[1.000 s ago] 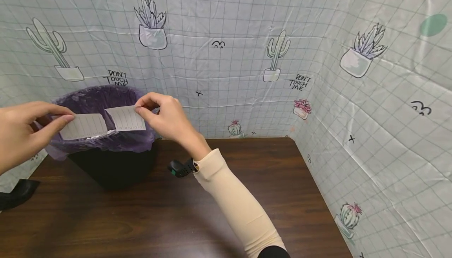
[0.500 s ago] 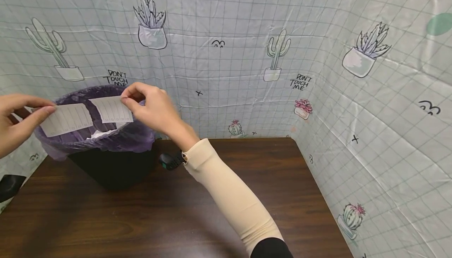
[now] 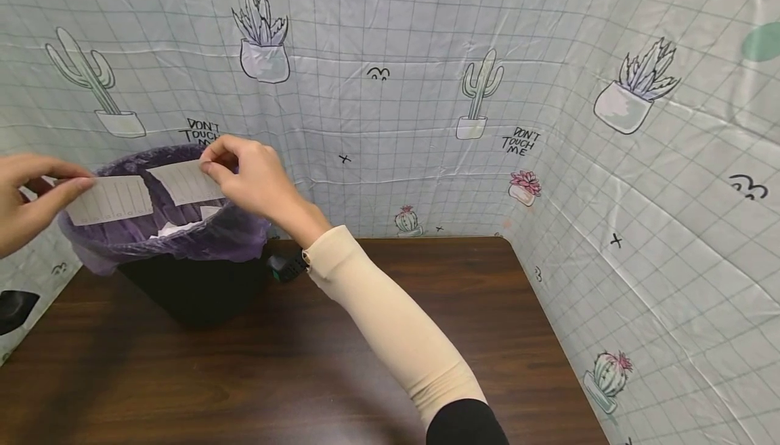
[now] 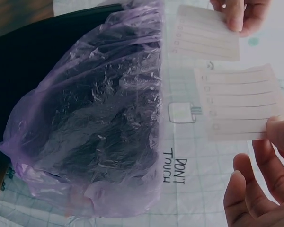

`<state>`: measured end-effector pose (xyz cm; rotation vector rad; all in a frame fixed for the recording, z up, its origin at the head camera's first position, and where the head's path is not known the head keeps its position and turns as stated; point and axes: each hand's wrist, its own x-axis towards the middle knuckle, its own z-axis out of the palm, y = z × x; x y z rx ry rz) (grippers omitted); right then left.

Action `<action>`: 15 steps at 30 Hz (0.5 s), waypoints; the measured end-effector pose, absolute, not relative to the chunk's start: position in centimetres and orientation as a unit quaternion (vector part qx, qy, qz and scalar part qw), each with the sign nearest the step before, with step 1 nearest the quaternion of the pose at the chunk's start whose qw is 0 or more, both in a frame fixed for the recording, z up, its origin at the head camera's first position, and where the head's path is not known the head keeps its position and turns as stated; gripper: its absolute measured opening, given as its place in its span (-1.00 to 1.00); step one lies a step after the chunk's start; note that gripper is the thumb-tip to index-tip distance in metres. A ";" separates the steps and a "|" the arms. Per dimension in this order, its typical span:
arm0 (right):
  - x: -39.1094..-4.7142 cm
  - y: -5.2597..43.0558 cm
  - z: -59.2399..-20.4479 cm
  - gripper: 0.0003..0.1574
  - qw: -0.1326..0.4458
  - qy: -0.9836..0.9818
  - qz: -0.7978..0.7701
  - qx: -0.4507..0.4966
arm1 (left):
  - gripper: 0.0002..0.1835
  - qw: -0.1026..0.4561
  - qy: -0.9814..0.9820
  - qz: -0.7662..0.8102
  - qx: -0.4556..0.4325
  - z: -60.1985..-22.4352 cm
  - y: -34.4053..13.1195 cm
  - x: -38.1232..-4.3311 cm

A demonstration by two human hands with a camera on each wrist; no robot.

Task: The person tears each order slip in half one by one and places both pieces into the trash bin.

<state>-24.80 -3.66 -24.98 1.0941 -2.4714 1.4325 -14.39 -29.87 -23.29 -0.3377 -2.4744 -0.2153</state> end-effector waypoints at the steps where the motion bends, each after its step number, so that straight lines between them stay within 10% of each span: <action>1: -24.9 -3.7 -25.0 -0.87 0.038 -0.809 0.467 0.356 | -0.88 0.312 -0.937 -0.083 -0.131 -23.3 -30.0 -14.5; 15: -26.2 -4.9 -25.4 -0.88 0.025 -0.835 0.431 0.342 | -0.95 0.280 -0.942 -0.088 -0.161 -23.7 -30.9 -16.2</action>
